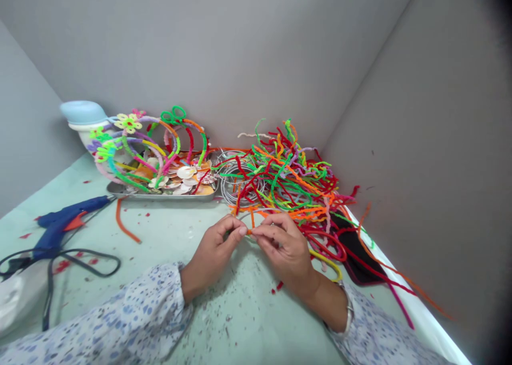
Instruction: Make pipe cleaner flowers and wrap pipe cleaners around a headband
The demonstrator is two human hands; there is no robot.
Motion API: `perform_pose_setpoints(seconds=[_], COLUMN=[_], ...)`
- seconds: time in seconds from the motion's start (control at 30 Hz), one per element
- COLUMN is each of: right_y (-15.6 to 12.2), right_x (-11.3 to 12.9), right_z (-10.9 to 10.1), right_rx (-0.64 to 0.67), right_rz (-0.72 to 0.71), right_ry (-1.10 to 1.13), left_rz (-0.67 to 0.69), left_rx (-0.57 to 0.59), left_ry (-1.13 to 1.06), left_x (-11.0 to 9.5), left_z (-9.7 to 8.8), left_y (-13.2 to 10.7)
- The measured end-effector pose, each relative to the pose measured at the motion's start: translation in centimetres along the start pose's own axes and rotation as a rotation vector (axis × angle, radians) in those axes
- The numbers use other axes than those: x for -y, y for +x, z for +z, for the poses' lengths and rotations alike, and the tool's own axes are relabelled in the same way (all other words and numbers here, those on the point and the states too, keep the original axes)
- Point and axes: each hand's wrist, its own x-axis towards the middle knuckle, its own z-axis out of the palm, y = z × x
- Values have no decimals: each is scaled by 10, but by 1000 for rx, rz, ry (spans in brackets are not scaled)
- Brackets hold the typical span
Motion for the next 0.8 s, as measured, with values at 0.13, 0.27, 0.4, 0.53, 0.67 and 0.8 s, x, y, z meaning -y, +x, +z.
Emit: perform_pose_setpoints(seconds=[0.13,0.27,0.4,0.53,0.67,0.8], right_y=[1,1,0,0,0,0], right_x=[1,2,2,2,2,1], right_z=[0,0,0,0,-2,-3], right_rx=[5,22,52,72,71,70], right_rz=[7,-3,-7,-15,-27,-35], right_ry=[-25,-90,-114,-104,-109,-112], left_rz=[-2,-1,6,2,1,-2], left_rx=[-5,-5,-11,-10,-9,-8], left_ry=[26,35,41,43,39,38], left_x=[-1,-2,0,2,1,0], left_z=[0,-1,0,0,0,0], left_y=[1,1,2,2,2,1])
